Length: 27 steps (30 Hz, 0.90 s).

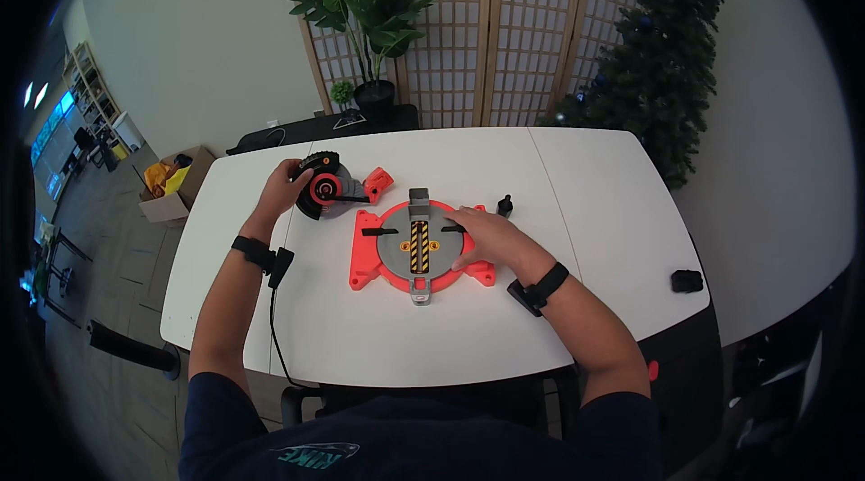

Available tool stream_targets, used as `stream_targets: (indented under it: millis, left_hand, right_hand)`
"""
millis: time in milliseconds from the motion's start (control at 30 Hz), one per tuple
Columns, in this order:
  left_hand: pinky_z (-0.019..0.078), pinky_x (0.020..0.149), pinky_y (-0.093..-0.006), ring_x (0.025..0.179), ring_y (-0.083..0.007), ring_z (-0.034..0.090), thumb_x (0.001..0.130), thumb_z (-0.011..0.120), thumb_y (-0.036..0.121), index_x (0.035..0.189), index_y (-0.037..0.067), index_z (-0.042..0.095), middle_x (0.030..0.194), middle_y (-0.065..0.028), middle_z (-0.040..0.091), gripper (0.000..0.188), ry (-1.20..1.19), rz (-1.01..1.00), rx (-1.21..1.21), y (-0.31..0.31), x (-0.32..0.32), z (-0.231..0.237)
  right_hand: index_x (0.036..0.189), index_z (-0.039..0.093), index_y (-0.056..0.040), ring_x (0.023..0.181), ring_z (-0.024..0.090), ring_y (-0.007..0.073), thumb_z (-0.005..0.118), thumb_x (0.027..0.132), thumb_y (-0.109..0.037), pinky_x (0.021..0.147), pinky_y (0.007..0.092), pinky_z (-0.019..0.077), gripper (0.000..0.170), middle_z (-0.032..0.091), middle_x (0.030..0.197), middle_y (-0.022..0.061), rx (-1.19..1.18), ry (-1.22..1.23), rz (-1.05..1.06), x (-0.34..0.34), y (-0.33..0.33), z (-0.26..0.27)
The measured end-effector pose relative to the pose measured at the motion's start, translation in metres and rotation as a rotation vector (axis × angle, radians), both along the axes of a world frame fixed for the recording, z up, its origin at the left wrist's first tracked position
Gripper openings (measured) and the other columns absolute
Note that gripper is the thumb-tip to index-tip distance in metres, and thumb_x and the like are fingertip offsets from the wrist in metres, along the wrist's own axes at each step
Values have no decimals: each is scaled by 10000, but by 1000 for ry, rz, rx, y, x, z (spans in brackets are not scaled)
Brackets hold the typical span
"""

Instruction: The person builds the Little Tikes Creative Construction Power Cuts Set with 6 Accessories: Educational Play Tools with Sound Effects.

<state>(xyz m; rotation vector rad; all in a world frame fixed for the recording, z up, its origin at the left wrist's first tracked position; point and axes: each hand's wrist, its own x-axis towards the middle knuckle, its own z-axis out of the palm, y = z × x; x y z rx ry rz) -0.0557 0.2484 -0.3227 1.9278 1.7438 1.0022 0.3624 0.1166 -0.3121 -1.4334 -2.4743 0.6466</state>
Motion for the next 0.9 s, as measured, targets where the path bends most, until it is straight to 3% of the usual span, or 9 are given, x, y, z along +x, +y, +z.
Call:
stream_targets:
  millis: [200, 400, 633, 767, 900]
  left_hand:
    - [516, 783, -330, 857, -198, 657, 1001, 606, 304, 1160, -57, 611, 942, -131, 699, 394, 23, 0, 12, 6, -9, -12]
    - [504, 781, -295, 841, -141, 626, 1020, 581, 265, 1111, -40, 612, 902, -87, 674, 320, -88, -4, -3, 4, -4, -14]
    - [491, 844, -257, 901, -114, 613, 1033, 566, 210, 1196, -23, 579, 989, -60, 668, 285, -264, -8, 79, -8, 12, -11]
    - [479, 882, -241, 981, -97, 603, 1047, 540, 195, 1237, -19, 566, 1072, -48, 659, 287, -490, -176, 201, -20, 24, 4]
    - [482, 895, -233, 995, -86, 606, 1054, 524, 191, 1246, -11, 569, 1079, -35, 658, 282, -664, -314, 175, -33, 36, 21]
  right_hand:
    - [1400, 490, -38, 1252, 552, 309, 918, 630, -263, 1045, 382, 462, 910, 556, 1374, 154, 47, -1, 12, 4, 1, -7]
    - [1414, 478, -43, 1267, 541, 311, 916, 631, -264, 1054, 382, 454, 924, 542, 1392, 156, -12, -4, -1, 1, 0, -2]
    - [1424, 468, -46, 1303, 515, 317, 907, 645, -283, 1069, 382, 443, 926, 502, 1440, 167, -9, -23, -9, 0, -3, 2]
    - [1447, 439, -42, 1363, 462, 335, 898, 665, -290, 1100, 391, 417, 939, 461, 1475, 207, 32, -5, 2, 5, -2, -11]
    - [1513, 313, -57, 1406, 408, 361, 874, 721, -309, 1133, 415, 386, 1003, 422, 1494, 247, -78, 28, -46, -3, -9, 11]
